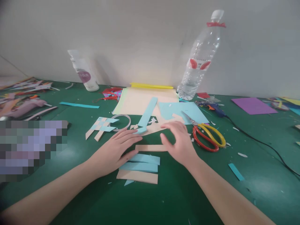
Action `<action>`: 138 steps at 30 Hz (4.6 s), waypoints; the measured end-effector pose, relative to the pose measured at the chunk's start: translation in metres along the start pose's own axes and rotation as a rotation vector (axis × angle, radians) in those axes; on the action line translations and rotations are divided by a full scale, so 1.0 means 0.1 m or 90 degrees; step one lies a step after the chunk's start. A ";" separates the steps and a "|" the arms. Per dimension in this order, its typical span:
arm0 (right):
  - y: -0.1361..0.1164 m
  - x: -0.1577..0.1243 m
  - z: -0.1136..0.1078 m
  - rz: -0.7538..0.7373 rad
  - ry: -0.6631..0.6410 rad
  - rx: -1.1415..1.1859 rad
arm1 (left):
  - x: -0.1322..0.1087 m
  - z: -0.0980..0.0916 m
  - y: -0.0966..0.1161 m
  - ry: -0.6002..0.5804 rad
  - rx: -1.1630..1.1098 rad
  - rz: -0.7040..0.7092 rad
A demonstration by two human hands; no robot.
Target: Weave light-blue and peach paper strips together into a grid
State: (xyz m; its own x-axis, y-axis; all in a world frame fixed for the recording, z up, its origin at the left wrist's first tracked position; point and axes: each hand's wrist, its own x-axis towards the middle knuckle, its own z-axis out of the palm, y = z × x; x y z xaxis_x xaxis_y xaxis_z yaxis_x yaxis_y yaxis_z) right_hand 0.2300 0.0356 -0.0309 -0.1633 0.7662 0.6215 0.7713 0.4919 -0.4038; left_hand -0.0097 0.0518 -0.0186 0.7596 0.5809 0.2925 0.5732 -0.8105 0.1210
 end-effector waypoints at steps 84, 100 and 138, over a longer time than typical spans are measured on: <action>0.09 -0.07 0.03 0.096 0.053 0.007 | -0.04 -0.15 -0.11 0.457 -0.402 -0.394; 0.07 -0.06 0.00 0.264 0.187 0.176 | -0.01 -0.19 -0.28 0.700 -0.594 -0.388; -0.42 -0.24 -0.02 -0.226 -0.079 0.108 | -0.05 -0.09 -0.02 0.248 -0.076 0.071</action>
State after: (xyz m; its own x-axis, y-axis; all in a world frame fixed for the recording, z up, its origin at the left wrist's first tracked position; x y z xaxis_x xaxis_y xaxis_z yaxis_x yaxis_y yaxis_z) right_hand 0.2023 -0.0045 -0.0275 -0.4812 0.5759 0.6609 0.5431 0.7877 -0.2908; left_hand -0.0174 0.0494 -0.0114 0.6283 0.4360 0.6443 0.4379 -0.8827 0.1704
